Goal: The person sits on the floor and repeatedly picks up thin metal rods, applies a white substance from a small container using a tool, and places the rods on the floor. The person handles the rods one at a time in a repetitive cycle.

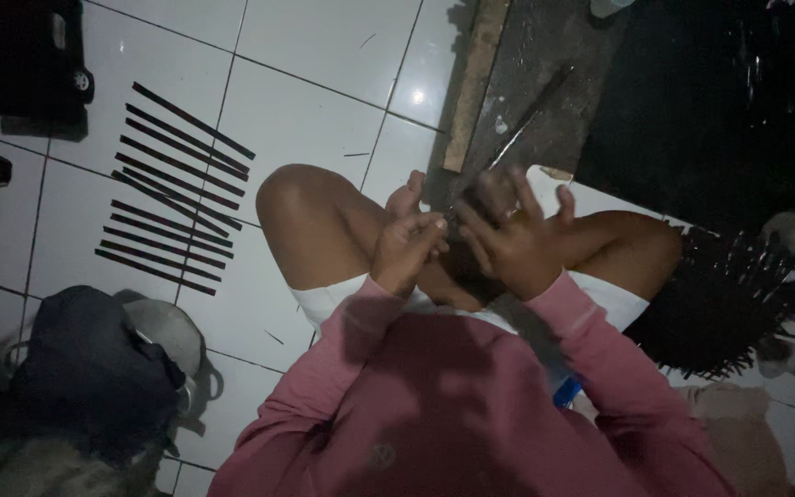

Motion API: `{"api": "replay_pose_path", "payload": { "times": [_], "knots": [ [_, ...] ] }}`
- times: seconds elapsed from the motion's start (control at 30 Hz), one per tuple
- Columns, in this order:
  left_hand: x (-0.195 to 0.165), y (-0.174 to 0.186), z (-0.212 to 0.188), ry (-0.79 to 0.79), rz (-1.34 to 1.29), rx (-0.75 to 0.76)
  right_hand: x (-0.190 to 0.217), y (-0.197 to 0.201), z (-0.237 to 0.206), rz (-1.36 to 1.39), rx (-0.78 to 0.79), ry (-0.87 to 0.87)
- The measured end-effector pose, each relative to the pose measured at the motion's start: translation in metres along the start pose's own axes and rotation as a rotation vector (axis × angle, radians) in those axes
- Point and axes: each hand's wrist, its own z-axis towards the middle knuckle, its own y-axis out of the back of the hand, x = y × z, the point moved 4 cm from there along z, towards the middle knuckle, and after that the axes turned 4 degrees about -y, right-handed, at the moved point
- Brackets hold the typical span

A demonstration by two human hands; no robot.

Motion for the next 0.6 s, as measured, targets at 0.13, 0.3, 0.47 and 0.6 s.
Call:
{"api": "replay_pose_path", "payload": {
  "times": [0.13, 0.3, 0.47, 0.6],
  "knots": [
    [0.002, 0.0, 0.0, -0.021, 0.023, 0.024, -0.011, -0.012, -0.001, 0.013, 0.034, -0.091],
    [0.005, 0.0, 0.0, -0.077, -0.003, 0.054, -0.088, -0.033, 0.03, 0.135, 0.056, -0.345],
    [0.008, 0.001, 0.002, -0.04, -0.009, 0.042, -0.139, -0.042, 0.055, 0.158, 0.097, -0.495],
    [0.001, -0.001, 0.0, -0.017, -0.06, 0.057, -0.147, -0.039, 0.062, 0.208, 0.064, -0.54]
  ]
}}
